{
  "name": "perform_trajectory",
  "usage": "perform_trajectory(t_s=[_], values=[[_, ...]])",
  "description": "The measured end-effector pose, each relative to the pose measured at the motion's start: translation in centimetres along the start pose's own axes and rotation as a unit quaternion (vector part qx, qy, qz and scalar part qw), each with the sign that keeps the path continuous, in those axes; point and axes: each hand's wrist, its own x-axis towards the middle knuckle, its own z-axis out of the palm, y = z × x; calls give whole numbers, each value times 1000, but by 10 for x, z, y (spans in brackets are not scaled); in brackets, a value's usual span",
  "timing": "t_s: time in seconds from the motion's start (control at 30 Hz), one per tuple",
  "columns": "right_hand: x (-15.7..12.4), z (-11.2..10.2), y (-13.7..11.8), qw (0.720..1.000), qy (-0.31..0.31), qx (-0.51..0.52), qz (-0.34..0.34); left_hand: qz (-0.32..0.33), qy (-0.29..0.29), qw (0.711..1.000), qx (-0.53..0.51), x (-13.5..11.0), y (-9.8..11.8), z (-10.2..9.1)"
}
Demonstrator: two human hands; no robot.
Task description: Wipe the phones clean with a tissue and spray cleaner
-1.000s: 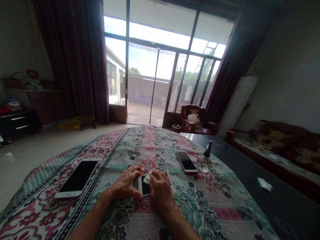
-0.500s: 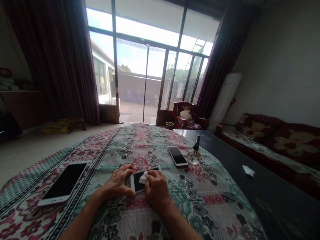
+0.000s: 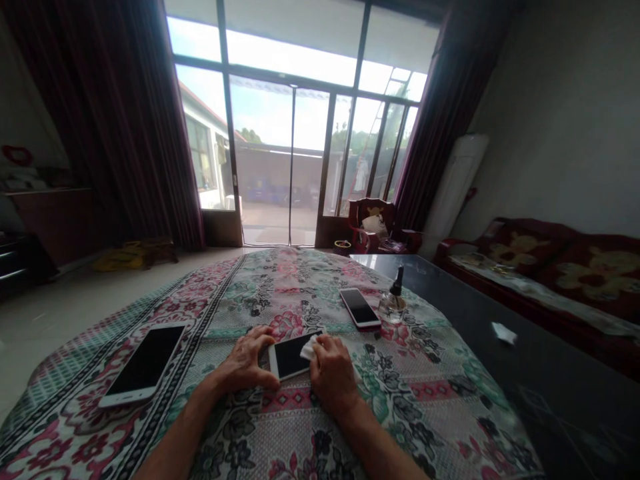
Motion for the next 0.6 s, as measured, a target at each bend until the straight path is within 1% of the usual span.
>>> perform_trajectory(t_s=[0.07, 0.17, 0.23, 0.3, 0.47, 0.6], values=[[-1, 4, -11, 999, -13, 20, -27, 3, 0, 1000, 4, 1, -3, 3], [-2, 7, -24, 994, -42, 50, -86, 6, 3, 1000, 15, 3, -6, 5], [-1, 8, -29, 989, -57, 64, -121, 7, 5, 1000, 25, 4, -7, 6], [-1, 8, -31, 985, -65, 72, -141, 8, 5, 999, 32, 4, -7, 6], [-1, 1, -23, 979, -73, 81, -172, 13, -7, 999, 38, 4, -5, 3], [-2, -13, -2, 973, -79, 82, -200, 11, -16, 999, 33, 4, -2, -1]])
